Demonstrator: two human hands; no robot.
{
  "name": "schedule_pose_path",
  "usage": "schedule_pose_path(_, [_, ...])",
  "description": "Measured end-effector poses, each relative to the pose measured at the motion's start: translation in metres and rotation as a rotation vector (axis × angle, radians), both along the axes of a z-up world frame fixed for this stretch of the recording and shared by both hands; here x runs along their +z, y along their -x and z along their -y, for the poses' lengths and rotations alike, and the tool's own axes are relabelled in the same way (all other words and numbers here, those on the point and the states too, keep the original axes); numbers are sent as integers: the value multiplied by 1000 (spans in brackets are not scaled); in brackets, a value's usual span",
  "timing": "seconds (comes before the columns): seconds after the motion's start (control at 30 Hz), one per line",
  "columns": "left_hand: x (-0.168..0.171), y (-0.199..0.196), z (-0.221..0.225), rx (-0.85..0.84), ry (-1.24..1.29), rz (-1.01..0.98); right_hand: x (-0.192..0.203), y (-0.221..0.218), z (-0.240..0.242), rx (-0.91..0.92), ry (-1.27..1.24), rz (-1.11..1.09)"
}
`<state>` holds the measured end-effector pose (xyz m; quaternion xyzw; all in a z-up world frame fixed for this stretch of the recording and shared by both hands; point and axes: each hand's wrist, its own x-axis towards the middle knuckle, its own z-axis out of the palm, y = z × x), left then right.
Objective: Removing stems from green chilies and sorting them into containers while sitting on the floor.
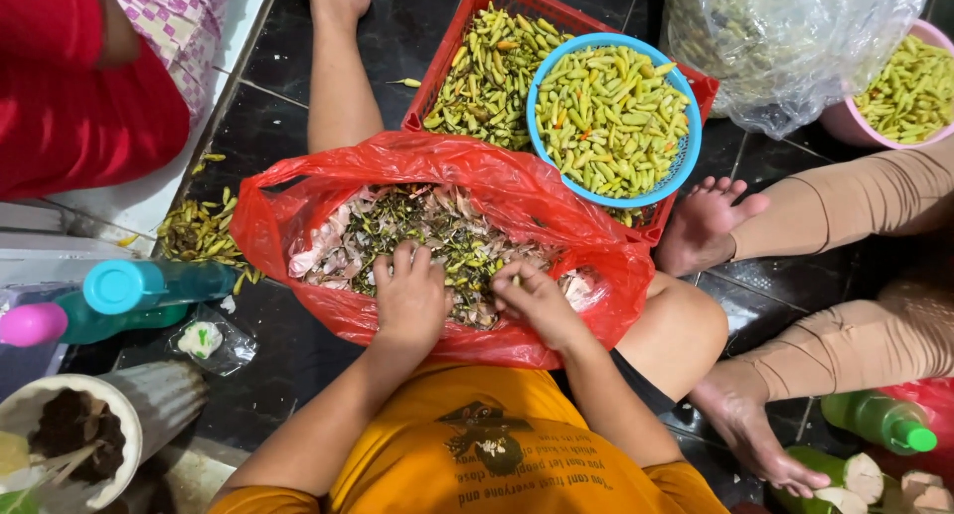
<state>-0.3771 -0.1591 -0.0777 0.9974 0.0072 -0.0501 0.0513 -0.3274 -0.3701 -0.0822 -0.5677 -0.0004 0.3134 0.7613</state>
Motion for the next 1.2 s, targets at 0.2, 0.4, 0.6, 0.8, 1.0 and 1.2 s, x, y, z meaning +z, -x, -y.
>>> schedule_pose_path(0.2, [-9,8,2,-38,282,315,2,5,-17,147,540,697])
schedule_pose_path(0.4, [4,13,2,-34,491,255,10,3,-19,169,546,823])
schedule_pose_path(0.6, [11,18,0,-57,574,228,-4,10,-5,162,378,514])
schedule_pose_path(0.8, [17,19,-1,-121,547,264,16,11,-5,132,233,327])
schedule_pose_path(1.0, [34,19,0,-183,557,167,10,-2,-3,75,70,171])
schedule_pose_path(1.2, [42,0,-13,-138,352,223,2,-22,15,-65,-2,122])
